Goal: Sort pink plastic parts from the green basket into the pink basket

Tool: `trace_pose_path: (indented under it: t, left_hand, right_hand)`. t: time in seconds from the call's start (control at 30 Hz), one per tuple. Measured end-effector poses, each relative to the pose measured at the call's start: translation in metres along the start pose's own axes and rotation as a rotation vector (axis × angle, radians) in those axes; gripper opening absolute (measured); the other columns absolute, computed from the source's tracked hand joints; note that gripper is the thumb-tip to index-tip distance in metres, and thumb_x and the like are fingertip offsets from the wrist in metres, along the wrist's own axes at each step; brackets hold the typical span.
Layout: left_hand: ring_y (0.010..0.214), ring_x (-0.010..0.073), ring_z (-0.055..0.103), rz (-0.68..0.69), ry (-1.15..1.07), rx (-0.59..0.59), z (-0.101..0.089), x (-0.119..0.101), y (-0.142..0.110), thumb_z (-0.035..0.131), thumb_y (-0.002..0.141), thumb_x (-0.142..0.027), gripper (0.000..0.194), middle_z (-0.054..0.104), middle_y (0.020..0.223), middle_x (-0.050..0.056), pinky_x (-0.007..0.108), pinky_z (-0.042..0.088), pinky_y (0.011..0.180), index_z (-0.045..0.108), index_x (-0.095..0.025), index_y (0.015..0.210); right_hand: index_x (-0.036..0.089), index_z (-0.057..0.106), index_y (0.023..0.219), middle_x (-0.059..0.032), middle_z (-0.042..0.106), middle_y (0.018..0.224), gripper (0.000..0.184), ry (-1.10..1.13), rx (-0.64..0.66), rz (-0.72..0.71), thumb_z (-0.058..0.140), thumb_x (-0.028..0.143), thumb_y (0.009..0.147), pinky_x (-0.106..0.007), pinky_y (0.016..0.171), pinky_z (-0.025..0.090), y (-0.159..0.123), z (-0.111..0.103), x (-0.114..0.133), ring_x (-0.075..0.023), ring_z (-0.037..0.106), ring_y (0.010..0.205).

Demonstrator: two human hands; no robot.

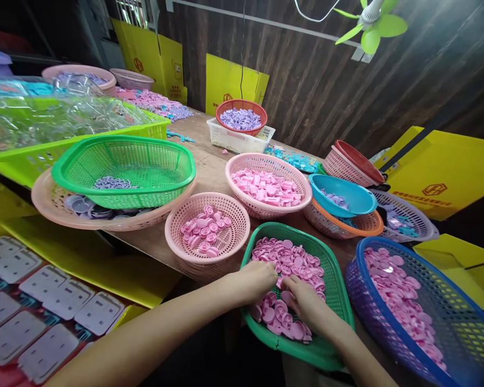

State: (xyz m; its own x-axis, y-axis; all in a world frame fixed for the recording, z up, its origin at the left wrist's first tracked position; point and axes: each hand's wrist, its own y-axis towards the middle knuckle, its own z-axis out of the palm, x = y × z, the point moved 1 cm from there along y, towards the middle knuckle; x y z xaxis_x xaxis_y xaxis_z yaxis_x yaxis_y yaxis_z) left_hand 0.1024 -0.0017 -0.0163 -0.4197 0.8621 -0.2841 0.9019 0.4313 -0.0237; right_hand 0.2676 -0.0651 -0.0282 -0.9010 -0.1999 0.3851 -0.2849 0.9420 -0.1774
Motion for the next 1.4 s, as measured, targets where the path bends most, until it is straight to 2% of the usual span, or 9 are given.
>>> trace_pose_path:
  t: [0.17, 0.33, 0.43, 0.53, 0.63, 0.73, 0.87, 1.23, 1.4]
  left_hand:
    - [0.066, 0.0272, 0.06, 0.006, -0.004, 0.039, 0.024, -0.002, 0.026, 0.062, 0.063, -0.009, 0.014, 0.064, 0.073, 0.016, 0.037, 0.047, 0.061, 0.065, -0.008, 0.076]
    - [0.06, 0.0265, 0.058, -0.018, -0.07, 0.0, 0.021, 0.003, 0.03, 0.069, 0.051, -0.005, 0.015, 0.063, 0.063, 0.014, 0.035, 0.045, 0.057, 0.064, -0.009, 0.065]
    - [0.059, 0.0221, 0.057, -0.053, -0.103, -0.063, 0.008, 0.003, 0.024, 0.06, 0.064, -0.009, 0.004, 0.062, 0.061, 0.012, 0.031, 0.042, 0.058, 0.064, -0.008, 0.065]
    - [0.058, 0.0156, 0.054, -0.105, -0.294, -0.222, -0.009, 0.002, 0.012, 0.047, 0.078, -0.019, 0.022, 0.061, 0.061, 0.008, 0.026, 0.04, 0.06, 0.065, -0.011, 0.069]
    - [0.057, 0.0123, 0.052, -0.196, -0.631, -0.375, -0.022, 0.001, 0.003, 0.043, 0.082, -0.03, 0.031, 0.06, 0.059, 0.004, 0.023, 0.038, 0.058, 0.066, -0.012, 0.071]
    - [0.058, 0.013, 0.055, -0.293, -1.081, -0.393, -0.024, -0.003, 0.0, 0.05, 0.078, -0.039, 0.036, 0.063, 0.063, 0.004, 0.023, 0.041, 0.058, 0.067, -0.01, 0.089]
    - [0.067, 0.0159, 0.059, -0.254, -1.538, -0.362, -0.022, -0.013, -0.001, 0.066, 0.064, -0.039, 0.049, 0.066, 0.075, 0.007, 0.028, 0.046, 0.067, 0.063, -0.008, 0.103]
    - [0.071, 0.0155, 0.06, -0.135, -1.594, -0.307, -0.034, -0.008, -0.017, 0.072, 0.059, -0.036, 0.042, 0.066, 0.078, 0.006, 0.028, 0.046, 0.069, 0.066, -0.011, 0.093]
    - [0.076, 0.0152, 0.059, -0.191, -1.595, -0.447, -0.032, -0.007, -0.021, 0.07, 0.063, -0.034, 0.05, 0.066, 0.087, 0.007, 0.027, 0.044, 0.072, 0.061, -0.012, 0.107]
  right_hand:
    - [0.023, 0.053, 0.103, -0.0039, 0.052, 0.098, 0.044, -0.104, 0.012, 0.09, 0.044, -0.001, 0.067, -0.023, 0.064, 0.038, -0.002, 0.008, -0.005, -0.0163, 0.059, 0.08]
    - [0.025, 0.051, 0.111, -0.0058, 0.055, 0.103, 0.046, -0.21, 0.064, 0.047, 0.043, 0.001, 0.073, -0.024, 0.062, 0.038, 0.001, 0.01, 0.003, -0.0178, 0.061, 0.078]
    - [0.021, 0.055, 0.107, -0.0079, 0.058, 0.096, 0.039, -0.21, 0.051, 0.025, 0.036, 0.002, 0.078, -0.025, 0.062, 0.04, 0.005, 0.011, 0.007, -0.0193, 0.061, 0.078]
    - [0.017, 0.057, 0.099, -0.0092, 0.059, 0.093, 0.032, -0.209, 0.02, 0.021, 0.036, 0.003, 0.078, -0.027, 0.065, 0.041, 0.004, 0.005, 0.008, -0.0203, 0.06, 0.078]
    - [0.017, 0.055, 0.097, -0.0078, 0.057, 0.094, 0.022, -0.017, -0.195, 0.002, 0.042, 0.011, 0.081, -0.027, 0.068, 0.043, -0.004, -0.011, 0.013, -0.019, 0.057, 0.08]
    - [0.02, 0.054, 0.101, -0.0058, 0.056, 0.094, 0.019, 0.386, -0.495, 0.038, 0.049, 0.025, 0.083, -0.026, 0.064, 0.046, -0.016, -0.025, 0.025, -0.018, 0.056, 0.079]
    - [0.021, 0.054, 0.104, -0.0056, 0.058, 0.097, 0.024, 0.721, -0.578, 0.082, 0.052, 0.031, 0.082, -0.027, 0.069, 0.048, -0.023, -0.028, 0.044, -0.0195, 0.056, 0.086]
    - [0.02, 0.058, 0.102, -0.0066, 0.062, 0.098, 0.029, 0.856, -0.525, 0.096, 0.06, 0.033, 0.075, -0.03, 0.075, 0.049, -0.02, -0.027, 0.053, -0.0221, 0.058, 0.09]
    - [0.02, 0.055, 0.101, -0.0046, 0.062, 0.096, 0.032, 1.045, -0.508, 0.168, 0.063, 0.033, 0.074, -0.027, 0.07, 0.048, -0.02, -0.023, 0.047, -0.0203, 0.057, 0.087]
